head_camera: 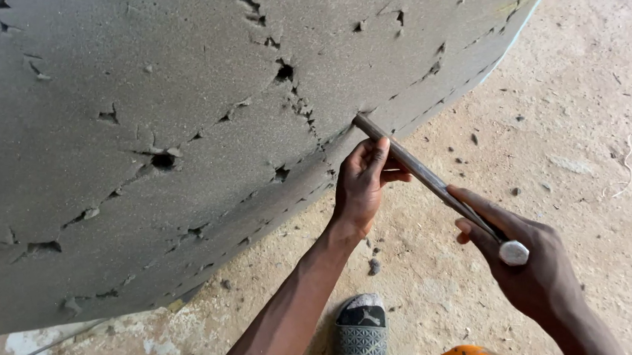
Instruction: Creating a grid of holes in upholstery foam using a metal rod and a hammer
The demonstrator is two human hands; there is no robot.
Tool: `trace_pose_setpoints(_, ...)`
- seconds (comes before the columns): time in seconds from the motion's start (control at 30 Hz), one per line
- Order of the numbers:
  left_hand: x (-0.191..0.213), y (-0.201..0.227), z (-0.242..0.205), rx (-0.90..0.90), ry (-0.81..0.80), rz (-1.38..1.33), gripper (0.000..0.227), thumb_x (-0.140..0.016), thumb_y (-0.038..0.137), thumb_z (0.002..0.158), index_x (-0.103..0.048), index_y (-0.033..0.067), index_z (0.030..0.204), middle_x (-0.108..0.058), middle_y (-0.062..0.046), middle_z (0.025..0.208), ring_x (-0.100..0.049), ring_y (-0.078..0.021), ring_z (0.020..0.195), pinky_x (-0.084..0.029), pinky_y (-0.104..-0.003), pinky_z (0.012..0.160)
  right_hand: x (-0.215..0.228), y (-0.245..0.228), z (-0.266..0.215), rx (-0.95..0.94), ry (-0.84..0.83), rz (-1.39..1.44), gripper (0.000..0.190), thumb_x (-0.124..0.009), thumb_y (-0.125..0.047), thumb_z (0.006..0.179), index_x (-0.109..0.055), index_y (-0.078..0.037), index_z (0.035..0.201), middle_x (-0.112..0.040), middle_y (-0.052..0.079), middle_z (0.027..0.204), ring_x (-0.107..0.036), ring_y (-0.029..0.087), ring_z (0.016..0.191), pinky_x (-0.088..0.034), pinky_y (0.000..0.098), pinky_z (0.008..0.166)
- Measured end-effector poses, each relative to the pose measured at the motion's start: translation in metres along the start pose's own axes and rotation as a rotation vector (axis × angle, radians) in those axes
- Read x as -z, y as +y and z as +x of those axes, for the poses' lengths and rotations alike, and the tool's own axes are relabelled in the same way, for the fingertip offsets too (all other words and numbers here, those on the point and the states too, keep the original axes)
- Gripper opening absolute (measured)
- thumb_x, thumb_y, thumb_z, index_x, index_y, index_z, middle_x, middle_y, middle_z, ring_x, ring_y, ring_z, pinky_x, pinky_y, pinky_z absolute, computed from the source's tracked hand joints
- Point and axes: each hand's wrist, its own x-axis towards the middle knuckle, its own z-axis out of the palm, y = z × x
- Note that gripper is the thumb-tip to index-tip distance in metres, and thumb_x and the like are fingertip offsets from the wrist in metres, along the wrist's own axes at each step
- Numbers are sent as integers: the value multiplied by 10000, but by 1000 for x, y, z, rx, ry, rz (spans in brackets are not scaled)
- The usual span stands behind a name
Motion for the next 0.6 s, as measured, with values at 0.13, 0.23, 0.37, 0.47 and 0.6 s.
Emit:
trace_pose_setpoints(0.13,-4,10,-6,-14,-75,-12,425,-708,501,1265,-819,92,1287,-890,-125,1150,-864,-270,1009,-780,-464,927,-1,-54,3,-258,-72,483,612,-793,-296,1122,-840,-238,1730,-1032,96,1142,-863,187,798,-573,326,749)
trace_pose_setpoints(0.23,-8,1,-1,-35,-87,-64,426,-706,520,1272,-842,116,1265,-886,-103,1126,-850,-239,1035,-739,-462,903,-7,-63,1,-421,-72,984,605,-738,-189,1114,-821,-54,1698,-995,260,1347,-783,274,689,-486,327,571)
trace_pose_setpoints(0.37,-19,-11,1,-31,20,-86,381,-745,515,1244,-840,158,1153,-893,-84,1042,-845,-213,952,-763,-472,865,-5,-57,-8,-480,51,1143,567,-653,-281,1198,-662,-99,1736,-929,362,1467,-934,459,1128,-667,449,821)
trace_pose_setpoints(0.47,-26,-1,-10,-36,65,-19,429,-776,544,1198,-880,130,1157,-924,-100,1037,-913,-269,937,-827,-527,837,24,-65,-57,82,359,242,945,-698,-375,1181,-283,44,1921,-623,256,1849,-666,362,1631,-615,568,1253)
trace_pose_setpoints(0.6,-27,8,-22,-23,99,-31,441,-827,534,1161,-909,101,1150,-961,-145,1080,-957,-315,970,-856,-559,812,14,-13,-80,500,431,-296,908,-815,-10,1039,-516,-6,1896,-550,320,1982,-483,582,1904,-393,687,1540)
